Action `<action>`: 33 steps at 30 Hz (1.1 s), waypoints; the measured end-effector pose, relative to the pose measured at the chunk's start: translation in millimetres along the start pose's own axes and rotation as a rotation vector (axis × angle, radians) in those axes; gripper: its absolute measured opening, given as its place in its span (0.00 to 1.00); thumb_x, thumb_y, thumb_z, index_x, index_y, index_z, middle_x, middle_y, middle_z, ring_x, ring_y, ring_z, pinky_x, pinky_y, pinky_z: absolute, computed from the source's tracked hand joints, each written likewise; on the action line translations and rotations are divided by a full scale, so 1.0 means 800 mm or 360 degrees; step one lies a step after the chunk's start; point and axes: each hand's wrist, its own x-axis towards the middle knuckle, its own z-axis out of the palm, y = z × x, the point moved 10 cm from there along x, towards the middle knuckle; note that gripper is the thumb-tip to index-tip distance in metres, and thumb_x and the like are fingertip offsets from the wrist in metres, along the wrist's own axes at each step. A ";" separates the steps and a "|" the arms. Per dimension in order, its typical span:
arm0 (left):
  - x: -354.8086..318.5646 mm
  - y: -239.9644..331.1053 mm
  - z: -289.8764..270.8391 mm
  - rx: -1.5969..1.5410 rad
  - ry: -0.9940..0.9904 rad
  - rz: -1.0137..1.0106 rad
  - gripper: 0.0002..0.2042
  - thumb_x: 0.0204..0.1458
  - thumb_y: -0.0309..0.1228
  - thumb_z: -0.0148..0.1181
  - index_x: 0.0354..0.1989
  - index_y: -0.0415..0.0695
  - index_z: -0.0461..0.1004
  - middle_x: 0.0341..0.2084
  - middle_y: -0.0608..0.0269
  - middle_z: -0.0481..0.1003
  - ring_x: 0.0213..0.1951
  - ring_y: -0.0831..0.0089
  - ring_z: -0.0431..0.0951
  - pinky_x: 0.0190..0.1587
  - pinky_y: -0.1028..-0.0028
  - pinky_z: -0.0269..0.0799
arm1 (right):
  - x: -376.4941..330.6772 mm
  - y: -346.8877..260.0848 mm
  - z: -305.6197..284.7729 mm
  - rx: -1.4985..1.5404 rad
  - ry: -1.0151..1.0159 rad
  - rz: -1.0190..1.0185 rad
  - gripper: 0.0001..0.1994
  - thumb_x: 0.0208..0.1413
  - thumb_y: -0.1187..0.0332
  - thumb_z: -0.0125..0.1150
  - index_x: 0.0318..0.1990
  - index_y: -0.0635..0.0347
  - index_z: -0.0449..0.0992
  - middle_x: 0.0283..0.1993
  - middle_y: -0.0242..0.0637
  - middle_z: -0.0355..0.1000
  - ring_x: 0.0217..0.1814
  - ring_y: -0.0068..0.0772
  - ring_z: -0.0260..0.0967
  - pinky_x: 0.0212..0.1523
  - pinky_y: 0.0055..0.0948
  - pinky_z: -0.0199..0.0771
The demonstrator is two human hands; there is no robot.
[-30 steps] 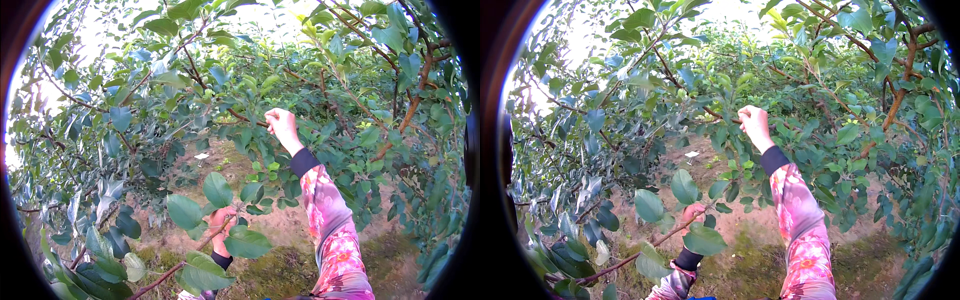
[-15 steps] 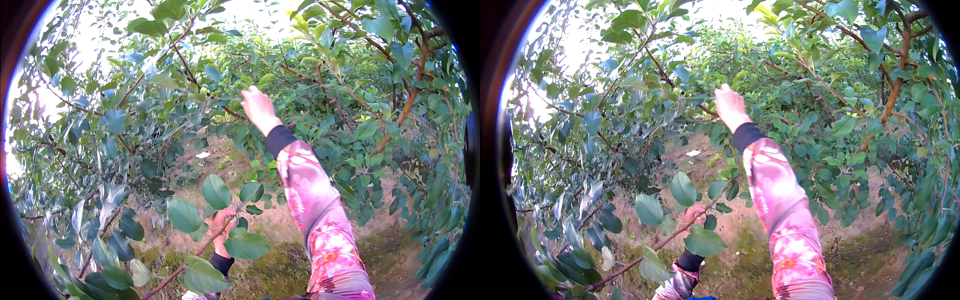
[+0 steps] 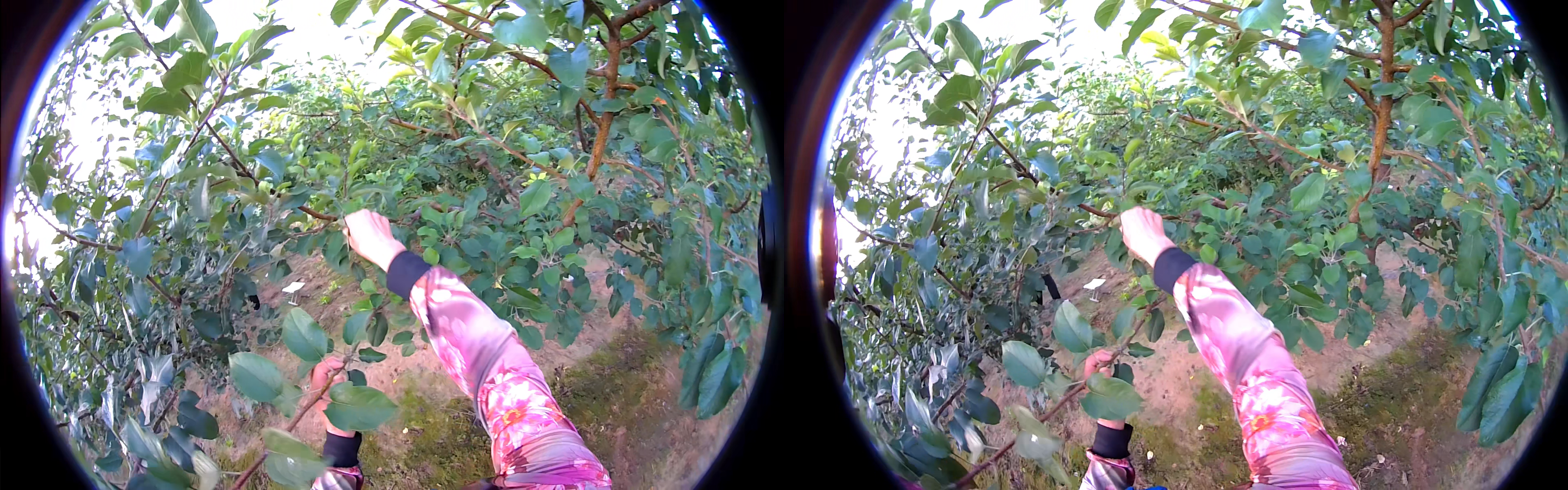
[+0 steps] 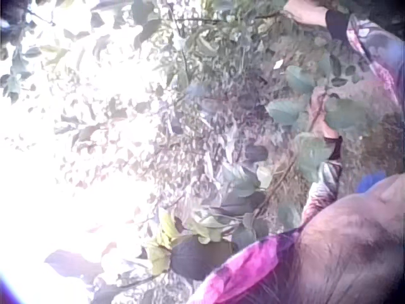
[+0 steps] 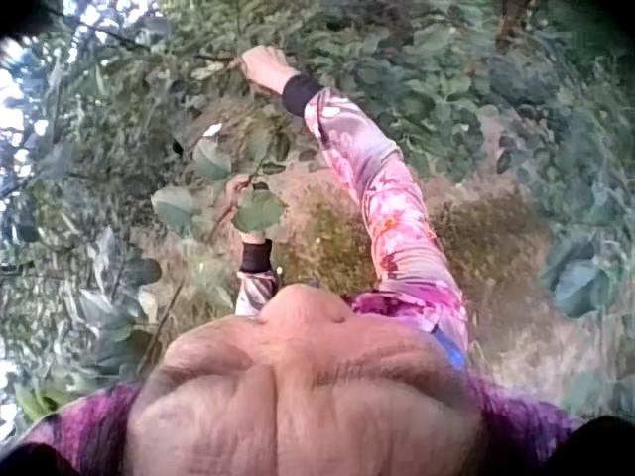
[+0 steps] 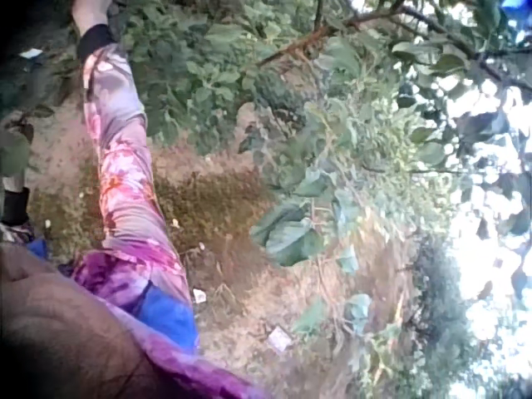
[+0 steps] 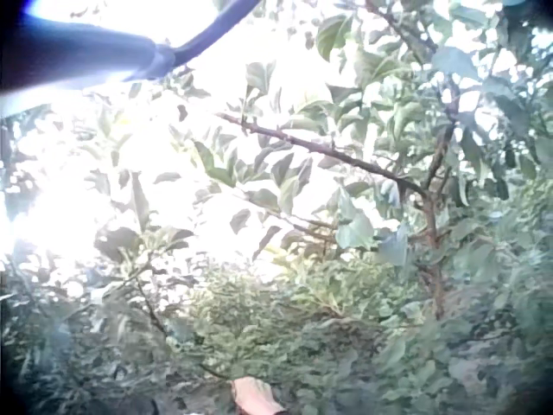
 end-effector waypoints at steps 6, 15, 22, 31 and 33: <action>0.019 0.025 0.004 0.0115 0.0076 0.0272 0.07 0.53 0.24 0.52 0.41 0.42 0.70 0.42 0.63 0.70 0.43 0.75 0.70 0.47 0.76 0.67 | -0.121 0.019 -0.034 0.0548 -0.0240 -0.0284 0.06 0.52 0.69 0.57 0.33 0.58 0.79 0.33 0.48 0.76 0.38 0.55 0.74 0.40 0.47 0.74; 0.035 0.033 0.000 0.0274 0.0112 0.0168 0.18 0.67 0.37 0.45 0.55 0.35 0.67 0.47 0.60 0.71 0.47 0.71 0.70 0.52 0.70 0.66 | -0.208 0.053 -0.167 0.0408 -0.0530 -0.0046 0.09 0.54 0.62 0.63 0.34 0.58 0.82 0.26 0.39 0.77 0.31 0.42 0.77 0.34 0.40 0.74; 0.053 0.085 0.033 0.0544 0.0116 0.0374 0.21 0.68 0.39 0.40 0.59 0.34 0.65 0.51 0.55 0.71 0.53 0.68 0.69 0.59 0.70 0.60 | -0.285 0.106 -0.334 0.0418 0.0177 0.0213 0.06 0.54 0.68 0.64 0.36 0.59 0.81 0.36 0.34 0.78 0.27 0.27 0.72 0.30 0.25 0.73; 0.001 0.093 0.044 0.0462 0.0208 0.0292 0.25 0.66 0.34 0.43 0.68 0.38 0.53 0.66 0.52 0.58 0.64 0.61 0.60 0.67 0.64 0.52 | -0.285 0.145 -0.499 0.2159 0.1187 0.0175 0.23 0.66 0.51 0.52 0.60 0.57 0.66 0.41 0.28 0.70 0.31 0.14 0.64 0.27 0.18 0.62; -0.016 0.078 0.038 0.0385 0.0239 0.0154 0.23 0.63 0.33 0.45 0.66 0.38 0.57 0.63 0.53 0.62 0.62 0.61 0.63 0.65 0.64 0.55 | -0.255 0.130 -0.509 0.2425 0.1188 0.0055 0.21 0.63 0.47 0.53 0.52 0.54 0.69 0.39 0.28 0.71 0.28 0.15 0.64 0.26 0.19 0.64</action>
